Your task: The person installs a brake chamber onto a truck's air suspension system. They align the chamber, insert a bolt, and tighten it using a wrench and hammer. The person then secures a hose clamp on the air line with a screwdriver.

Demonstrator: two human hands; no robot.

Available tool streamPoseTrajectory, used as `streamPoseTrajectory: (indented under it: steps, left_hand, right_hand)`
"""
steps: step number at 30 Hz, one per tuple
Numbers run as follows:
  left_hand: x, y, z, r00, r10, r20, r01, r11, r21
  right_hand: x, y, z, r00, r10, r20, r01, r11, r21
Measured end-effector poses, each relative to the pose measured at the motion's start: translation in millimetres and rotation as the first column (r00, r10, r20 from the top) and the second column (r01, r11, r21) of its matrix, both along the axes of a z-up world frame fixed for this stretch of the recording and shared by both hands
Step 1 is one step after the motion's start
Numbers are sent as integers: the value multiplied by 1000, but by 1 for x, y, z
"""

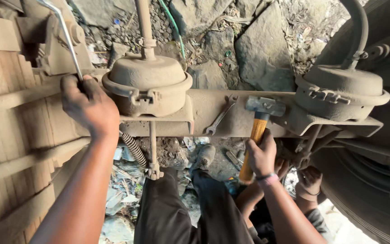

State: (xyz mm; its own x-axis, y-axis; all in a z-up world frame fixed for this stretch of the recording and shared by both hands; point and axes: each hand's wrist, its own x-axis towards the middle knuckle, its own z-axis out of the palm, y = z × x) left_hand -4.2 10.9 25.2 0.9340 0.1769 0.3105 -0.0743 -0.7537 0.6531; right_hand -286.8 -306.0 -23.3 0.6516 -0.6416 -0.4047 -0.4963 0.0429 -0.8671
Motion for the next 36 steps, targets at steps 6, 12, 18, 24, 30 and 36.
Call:
streamPoseTrajectory:
  steps: [6,12,18,24,30,36]
  left_hand:
    - [6,-7,-1,991,3,131,-38,965,260]
    - [2,-16,11,986,-2,169,-28,984,174]
    - [-3,-21,22,990,-33,134,17,993,120]
    - [-11,-23,27,975,-74,212,61,996,68]
    - [-12,-22,22,950,-125,286,114,992,52]
    - [-11,-26,32,958,-132,254,121,991,59]
  right_hand:
    - [0,-31,-32,823,264,-504,-520,707,-480]
    - [19,-34,2,685,206,-699,-661,580,-476]
    - [29,4,53,894,198,-403,-432,623,-652]
    - [122,80,138,757,617,213,-361,667,-652]
    - [244,135,173,575,739,352,-219,553,-804]
    - [298,154,156,686,586,430,-649,761,-1]
